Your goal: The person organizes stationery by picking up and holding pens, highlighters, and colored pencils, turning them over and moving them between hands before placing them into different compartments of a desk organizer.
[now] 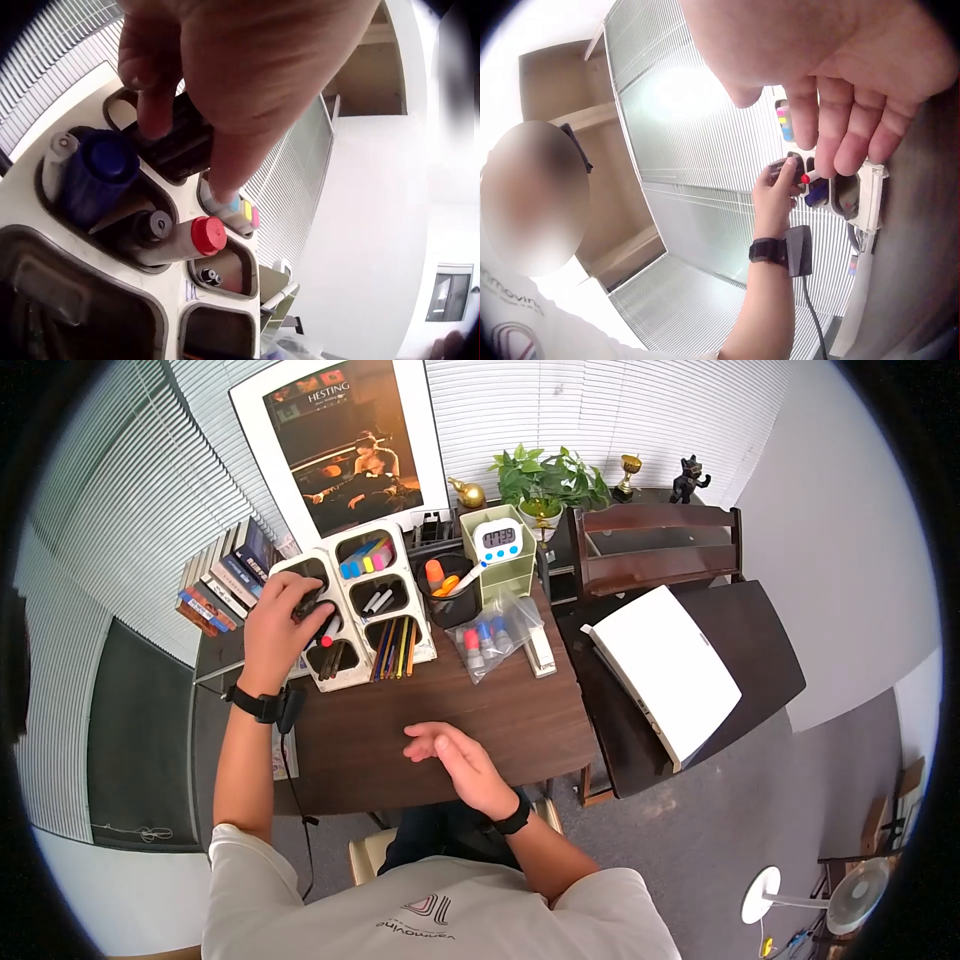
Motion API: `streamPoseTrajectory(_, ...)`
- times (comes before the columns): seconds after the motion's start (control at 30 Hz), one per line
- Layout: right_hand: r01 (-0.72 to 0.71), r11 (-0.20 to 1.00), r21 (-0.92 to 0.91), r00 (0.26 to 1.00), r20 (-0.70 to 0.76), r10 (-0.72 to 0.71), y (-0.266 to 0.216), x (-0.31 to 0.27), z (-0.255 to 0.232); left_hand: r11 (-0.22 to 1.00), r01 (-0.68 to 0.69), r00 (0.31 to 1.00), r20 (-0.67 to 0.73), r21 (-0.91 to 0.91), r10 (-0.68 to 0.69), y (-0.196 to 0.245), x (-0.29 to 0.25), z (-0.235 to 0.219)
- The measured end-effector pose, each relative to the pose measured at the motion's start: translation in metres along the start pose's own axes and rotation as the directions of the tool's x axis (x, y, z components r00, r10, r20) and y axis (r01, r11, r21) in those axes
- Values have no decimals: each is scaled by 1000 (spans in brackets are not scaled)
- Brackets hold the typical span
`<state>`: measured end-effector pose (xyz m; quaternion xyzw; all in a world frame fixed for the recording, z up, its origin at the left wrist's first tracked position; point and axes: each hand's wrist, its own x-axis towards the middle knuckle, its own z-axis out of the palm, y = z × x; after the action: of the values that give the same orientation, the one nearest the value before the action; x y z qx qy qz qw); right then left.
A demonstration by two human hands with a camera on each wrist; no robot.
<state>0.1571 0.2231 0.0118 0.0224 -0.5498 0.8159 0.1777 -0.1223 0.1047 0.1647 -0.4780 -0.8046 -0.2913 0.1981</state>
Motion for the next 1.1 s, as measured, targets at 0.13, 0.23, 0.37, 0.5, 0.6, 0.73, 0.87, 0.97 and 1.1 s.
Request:
streamPoseTrajectory(0.13,-6,1000,0,1000,5,6,2,0,-1,995,-75,994,-73,71,81,-2,2,7)
streamPoseTrajectory(0.23,-14,1000,0,1000,-1,14,2,1,0,989,-139,981,-132,48,144,-11,1,9)
streamPoseTrajectory(0.37,-29,999,-26,1000,-7,28,0,-1,0,987,-148,935,-316,66,162,-15,-10,-13)
streamPoseTrajectory(0.5,-43,994,-99,999,-6,42,-5,0,2,779,266,727,-412,-568,-549,5,-66,-41)
streamPoseTrajectory(0.6,-120,987,-105,992,27,123,-12,0,7,319,41,622,-226,-947,-750,13,-121,-27)
streamPoseTrajectory(0.73,43,959,-282,994,107,-13,-11,5,11,-516,257,539,564,-817,-625,90,-176,24)
streamPoseTrajectory(0.87,47,956,-290,999,2,-49,-16,2,8,-548,517,515,751,-657,-414,131,-207,74)
streamPoseTrajectory(0.97,-51,992,112,995,-83,60,-8,-2,6,-494,626,483,797,-603,-362,131,-193,73)
streamPoseTrajectory(1.1,65,990,129,978,-204,-38,4,4,3,202,707,675,560,-678,-480,136,-182,60)
